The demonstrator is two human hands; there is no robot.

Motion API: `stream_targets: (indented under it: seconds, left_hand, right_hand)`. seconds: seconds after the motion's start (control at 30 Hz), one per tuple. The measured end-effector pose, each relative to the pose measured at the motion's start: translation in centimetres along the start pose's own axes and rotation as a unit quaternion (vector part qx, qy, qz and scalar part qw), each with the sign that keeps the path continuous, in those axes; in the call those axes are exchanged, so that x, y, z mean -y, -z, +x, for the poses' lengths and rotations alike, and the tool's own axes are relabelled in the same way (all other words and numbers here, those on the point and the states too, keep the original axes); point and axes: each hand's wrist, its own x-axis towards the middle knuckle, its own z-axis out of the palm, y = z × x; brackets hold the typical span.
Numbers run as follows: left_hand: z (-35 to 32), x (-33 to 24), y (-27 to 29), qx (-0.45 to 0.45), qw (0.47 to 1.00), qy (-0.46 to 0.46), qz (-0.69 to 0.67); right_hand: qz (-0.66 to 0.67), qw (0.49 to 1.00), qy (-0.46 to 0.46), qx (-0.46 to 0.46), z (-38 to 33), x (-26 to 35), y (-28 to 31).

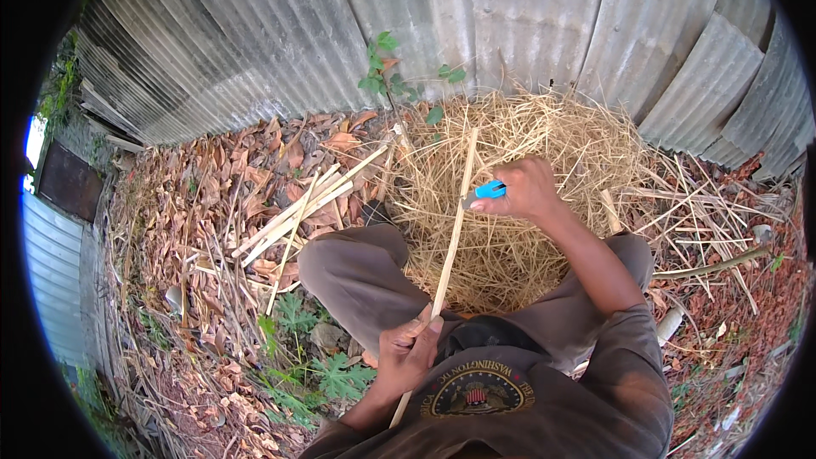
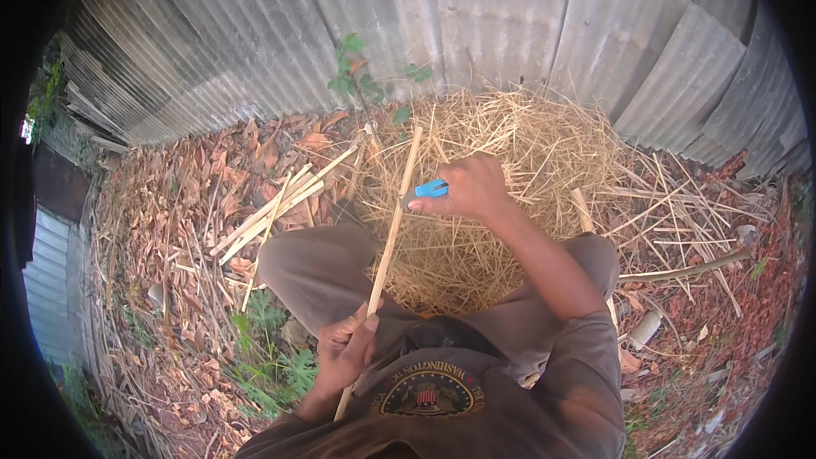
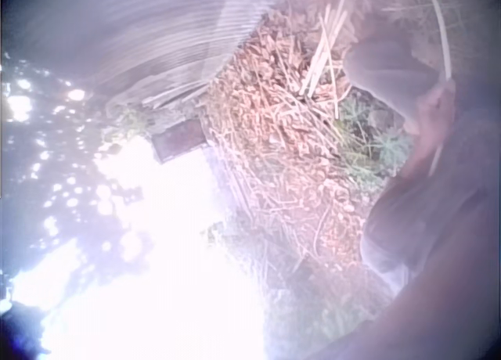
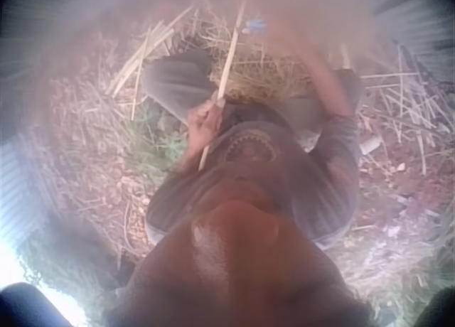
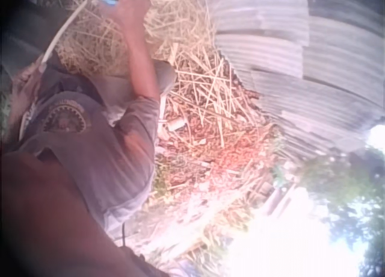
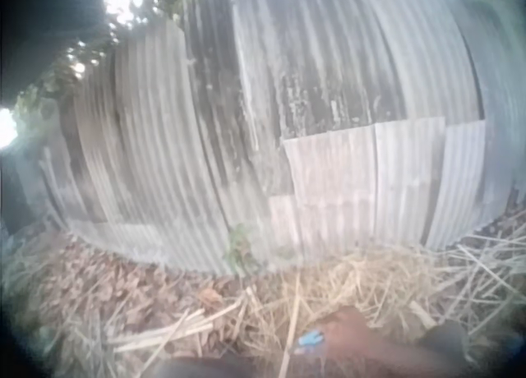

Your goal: The person sits on the ground and uses a blue utility knife to shave thin strips from a long wooden stick. They hold the stick with their left hand and carefully scrape along its length with the knife in their right hand, creating a pile of wood shavings.

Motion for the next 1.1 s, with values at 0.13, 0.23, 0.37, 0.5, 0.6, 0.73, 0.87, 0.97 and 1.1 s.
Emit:
stream_targets:
  seconds: [0.13, 0.23, 0.37, 0.5, 0.6, 0.73, 0.87, 0.97, 1.1]
  left_hand:
    - [-0.1, -0.1, 0.3, -0.001, 1.000, 0.014, 0.009]
    - [-0.9, 0.2, 0.4, 0.027, 1.000, 0.017, 0.003]
    - [-2.1, 0.3, 0.5, 0.043, 0.999, 0.021, -0.024]
    - [-1.2, 0.6, 1.2, 0.005, 0.999, 0.025, -0.046]
    - [-0.5, 0.2, 1.1, -0.001, 0.999, 0.019, -0.038]
    - [-0.2, 0.6, 1.0, 0.006, 0.998, 0.004, -0.058]
    - [-0.1, 0.6, 0.8, 0.015, 0.999, -0.006, -0.043]
    - [0.1, 0.8, 0.7, 0.007, 0.998, -0.022, -0.050]
    - [0.2, 0.4, 0.5, 0.012, 0.999, -0.003, -0.050]
  right_hand:
    - [-0.007, 1.000, 0.011, -0.005, 0.5, 0.0, -0.3]
    - [-0.042, 0.976, -0.204, 0.069, 1.6, -3.1, -0.5]
    - [0.014, 0.930, -0.367, 0.022, 2.5, -7.7, 2.5]
    - [0.067, 0.975, -0.213, -0.013, 0.7, -2.8, 2.5]
    - [0.096, 0.994, -0.040, 0.031, -0.9, 3.2, 2.6]
    - [0.069, 0.997, 0.023, 0.030, -0.7, 4.0, 2.4]
    - [0.036, 0.994, -0.095, 0.035, -0.4, 2.5, 2.2]
    - [0.070, 0.997, -0.010, 0.036, -0.8, 4.8, 2.5]
    - [0.058, 0.997, -0.025, 0.043, -0.4, 3.3, 2.3]
